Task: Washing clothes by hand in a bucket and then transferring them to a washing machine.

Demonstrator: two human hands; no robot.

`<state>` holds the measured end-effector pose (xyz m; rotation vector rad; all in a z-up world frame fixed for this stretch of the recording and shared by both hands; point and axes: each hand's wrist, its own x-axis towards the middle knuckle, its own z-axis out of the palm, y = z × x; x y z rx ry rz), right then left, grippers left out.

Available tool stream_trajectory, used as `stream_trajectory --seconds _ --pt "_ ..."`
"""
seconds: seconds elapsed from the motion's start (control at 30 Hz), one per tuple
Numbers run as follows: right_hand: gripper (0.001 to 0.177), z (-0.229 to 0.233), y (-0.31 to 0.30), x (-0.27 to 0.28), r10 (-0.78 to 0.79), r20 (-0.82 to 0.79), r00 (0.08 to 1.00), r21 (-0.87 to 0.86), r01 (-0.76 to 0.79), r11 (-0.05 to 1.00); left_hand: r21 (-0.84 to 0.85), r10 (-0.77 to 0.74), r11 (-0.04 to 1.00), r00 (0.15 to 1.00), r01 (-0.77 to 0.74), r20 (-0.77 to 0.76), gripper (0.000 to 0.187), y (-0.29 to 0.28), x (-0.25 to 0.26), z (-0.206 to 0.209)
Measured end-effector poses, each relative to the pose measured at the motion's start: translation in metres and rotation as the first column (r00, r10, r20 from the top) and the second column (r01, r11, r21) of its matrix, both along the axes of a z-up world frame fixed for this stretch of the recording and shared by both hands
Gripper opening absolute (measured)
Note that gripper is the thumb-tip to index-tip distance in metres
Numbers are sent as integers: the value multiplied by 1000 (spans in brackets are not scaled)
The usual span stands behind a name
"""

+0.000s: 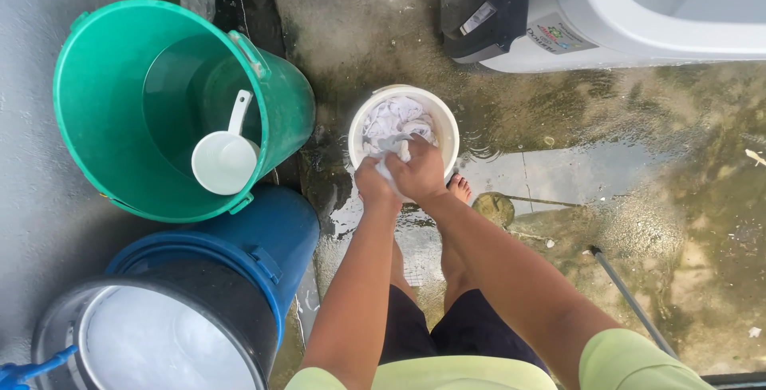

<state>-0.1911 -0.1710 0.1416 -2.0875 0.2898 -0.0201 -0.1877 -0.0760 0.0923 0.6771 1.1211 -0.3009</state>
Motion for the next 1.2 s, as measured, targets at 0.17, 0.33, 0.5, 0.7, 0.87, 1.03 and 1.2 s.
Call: stream_trajectory --seconds 0.17,0.33,0.5,0.7,0.87,1.03,1.2 --pt "20 9 1 8 45 71 996 -16 -44 999 46 30 998 1000 -30 0 25 1 4 -5" --pt "18 35 -2 7 24 144 989 72 -34 997 160 -50 986 998 42 48 24 0 2 -3" --pt "20 64 -18 -7 -93 205 974 321 23 947 63 -202 979 874 194 442 17 -5 -6 23" --pt "54 94 -49 -17 -385 17 923 916 140 375 -162 -132 918 662 363 738 66 -25 5 153" --pt "66 153 -77 -12 -299 201 933 904 -59 424 239 -387 887 352 396 852 81 -41 14 200" --pt "83 206 -99 6 -223 308 925 897 -204 392 431 -475 871 182 237 861 57 -70 17 221" --pt "94 200 -111 -5 -101 128 987 963 -100 248 431 -405 902 345 2 847 28 -95 20 248"
